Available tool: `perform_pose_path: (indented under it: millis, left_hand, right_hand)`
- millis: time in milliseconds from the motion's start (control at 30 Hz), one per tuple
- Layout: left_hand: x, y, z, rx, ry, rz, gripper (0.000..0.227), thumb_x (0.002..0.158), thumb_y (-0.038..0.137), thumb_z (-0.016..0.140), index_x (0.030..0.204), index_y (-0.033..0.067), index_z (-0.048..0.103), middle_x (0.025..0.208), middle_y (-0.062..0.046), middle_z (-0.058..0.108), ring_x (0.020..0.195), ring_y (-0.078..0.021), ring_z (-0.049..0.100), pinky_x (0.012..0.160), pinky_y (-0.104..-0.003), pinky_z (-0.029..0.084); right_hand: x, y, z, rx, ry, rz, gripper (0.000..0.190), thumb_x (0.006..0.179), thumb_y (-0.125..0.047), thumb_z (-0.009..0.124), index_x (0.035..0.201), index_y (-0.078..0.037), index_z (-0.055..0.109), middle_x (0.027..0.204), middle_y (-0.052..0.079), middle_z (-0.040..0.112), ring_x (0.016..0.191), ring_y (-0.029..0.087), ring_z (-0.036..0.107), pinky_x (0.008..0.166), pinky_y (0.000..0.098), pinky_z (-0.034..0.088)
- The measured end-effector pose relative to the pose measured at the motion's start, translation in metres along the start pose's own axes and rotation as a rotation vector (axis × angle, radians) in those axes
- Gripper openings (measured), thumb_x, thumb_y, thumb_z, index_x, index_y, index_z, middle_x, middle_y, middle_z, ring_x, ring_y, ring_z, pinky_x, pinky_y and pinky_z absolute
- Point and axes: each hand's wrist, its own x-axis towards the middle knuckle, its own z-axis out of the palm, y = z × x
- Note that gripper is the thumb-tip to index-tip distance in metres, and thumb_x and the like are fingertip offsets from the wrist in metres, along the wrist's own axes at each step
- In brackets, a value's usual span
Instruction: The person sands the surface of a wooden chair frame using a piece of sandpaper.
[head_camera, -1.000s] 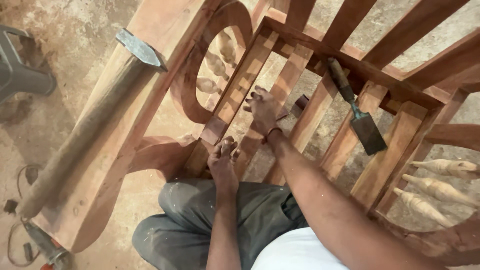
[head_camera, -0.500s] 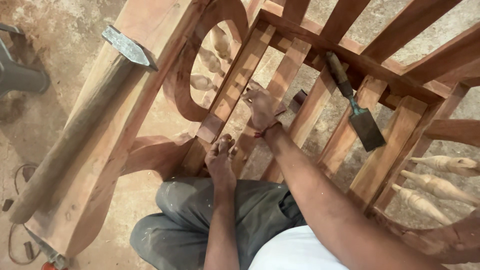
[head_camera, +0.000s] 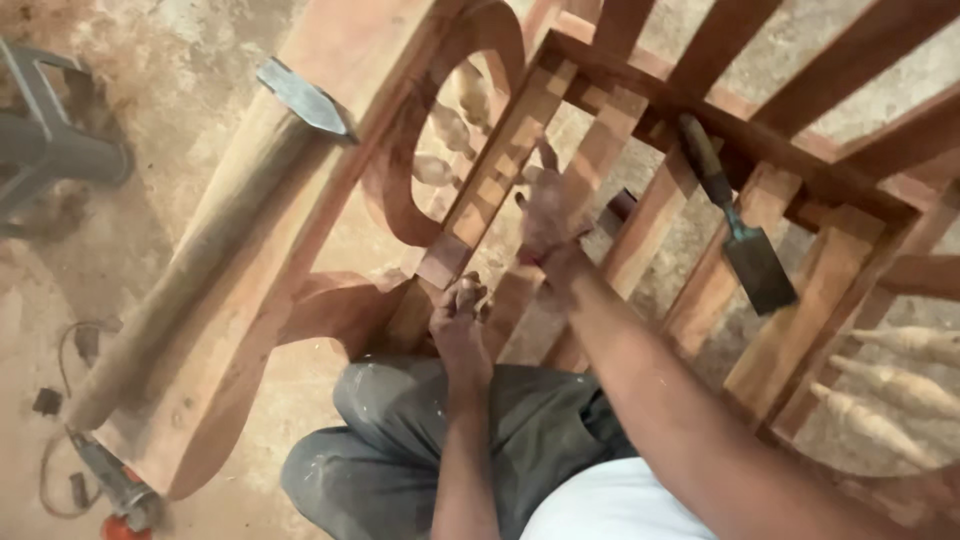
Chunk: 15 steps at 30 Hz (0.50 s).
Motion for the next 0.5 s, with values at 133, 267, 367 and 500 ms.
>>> perform_pose_path:
  millis: [133, 267, 367, 500]
  left_hand:
    - [0.006, -0.012, -0.005, 0.026, -0.033, 0.006, 0.030, 0.103, 0.025, 0.070, 0.116, -0.0027, 0.073, 0.090, -0.001, 0.065, 0.081, -0.0092, 0.060, 0.073, -0.025, 0.050]
    - [0.014, -0.006, 0.001, -0.169, -0.105, -0.030, 0.028, 0.100, 0.022, 0.068, 0.117, 0.0002, 0.072, 0.088, 0.001, 0.066, 0.078, -0.0073, 0.061, 0.072, -0.025, 0.052]
    - [0.018, -0.009, 0.002, -0.198, -0.107, -0.044, 0.027, 0.100, 0.020, 0.069, 0.117, -0.0004, 0.073, 0.088, 0.000, 0.069, 0.077, -0.0073, 0.062, 0.071, -0.023, 0.050]
    - [0.023, -0.015, 0.002, -0.235, -0.120, -0.038, 0.026, 0.099, 0.016, 0.070, 0.116, -0.0035, 0.073, 0.091, -0.004, 0.073, 0.077, -0.0094, 0.066, 0.072, -0.024, 0.054]
  right_hand:
    - [-0.028, 0.016, -0.042, -0.101, -0.070, -0.150, 0.058, 0.099, -0.004, 0.053, 0.156, -0.014, 0.049, 0.129, -0.006, 0.048, 0.111, 0.011, 0.059, 0.093, 0.0292, 0.055]
    - [-0.078, -0.006, -0.051, -0.325, -0.289, -0.063, 0.032, 0.103, -0.009, 0.064, 0.132, 0.003, 0.068, 0.109, 0.012, 0.075, 0.084, 0.015, 0.069, 0.075, 0.0333, 0.061]
    - [-0.102, -0.018, -0.046, -0.577, -0.368, 0.093, 0.031, 0.100, -0.016, 0.065, 0.127, -0.003, 0.071, 0.107, 0.007, 0.078, 0.090, 0.007, 0.074, 0.080, 0.0251, 0.063]
    - [-0.115, -0.024, -0.035, -0.751, -0.510, 0.048, 0.031, 0.098, -0.020, 0.068, 0.123, -0.003, 0.074, 0.100, 0.005, 0.076, 0.081, 0.006, 0.069, 0.071, 0.0237, 0.059]
